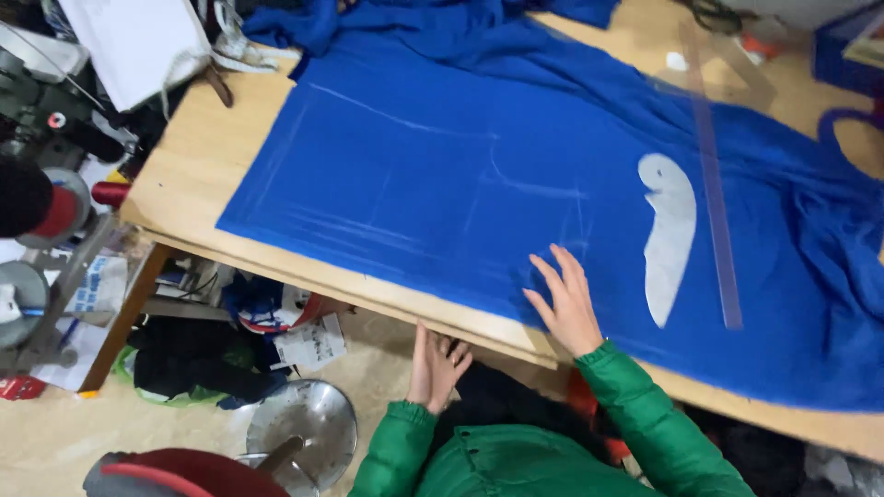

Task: The person marks a blue fabric with chalk using a ruler and a paper pattern. They then use scissors to cut the fabric along the marked lines, separating the patterned piece from the rest of the material.

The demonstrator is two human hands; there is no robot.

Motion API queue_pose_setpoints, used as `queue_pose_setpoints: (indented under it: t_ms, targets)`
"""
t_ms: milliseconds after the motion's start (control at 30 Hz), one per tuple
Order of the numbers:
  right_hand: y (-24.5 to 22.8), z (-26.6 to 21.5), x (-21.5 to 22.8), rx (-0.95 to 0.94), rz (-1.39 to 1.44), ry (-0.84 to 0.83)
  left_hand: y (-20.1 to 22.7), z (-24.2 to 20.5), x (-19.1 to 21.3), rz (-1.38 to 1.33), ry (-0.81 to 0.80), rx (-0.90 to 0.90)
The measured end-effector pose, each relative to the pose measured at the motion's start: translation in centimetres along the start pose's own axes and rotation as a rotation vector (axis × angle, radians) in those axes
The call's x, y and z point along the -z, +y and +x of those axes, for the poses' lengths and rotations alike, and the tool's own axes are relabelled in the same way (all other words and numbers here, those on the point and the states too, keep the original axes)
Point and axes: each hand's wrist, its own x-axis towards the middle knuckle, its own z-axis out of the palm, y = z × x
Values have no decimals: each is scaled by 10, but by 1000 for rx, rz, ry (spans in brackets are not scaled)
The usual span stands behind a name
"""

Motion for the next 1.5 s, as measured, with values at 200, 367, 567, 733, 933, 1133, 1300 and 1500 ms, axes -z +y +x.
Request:
queue_pose_setpoints:
  t_ms: [200, 367, 567, 733, 933, 1133, 1300, 1500]
  targets:
    - [0, 129, -16, 237, 17, -38, 54, 9, 10, 275, 437, -171]
    - [12, 232, -55, 341, 5, -82, 105, 2, -5, 463, 740, -631]
    - [9, 312, -101, 302, 28, -227, 172, -1, -16, 982, 877, -929]
    - [0, 363, -134, 255, 4, -260, 249, 29, 13, 1251, 865, -1008]
    - [-38, 448, -189, 124, -18, -266, 384, 65, 72, 1696, 931, -1035]
    - [-66, 552, -250, -26, -56, -189, 480, 82, 104, 1931, 896, -966]
    - [-64, 642, -296, 52, -411, 117, 502, 84, 99, 2003, 986, -1148]
    - [-52, 712, -315, 18, -525, 152, 507, 82, 89, 1952, 984, -1113]
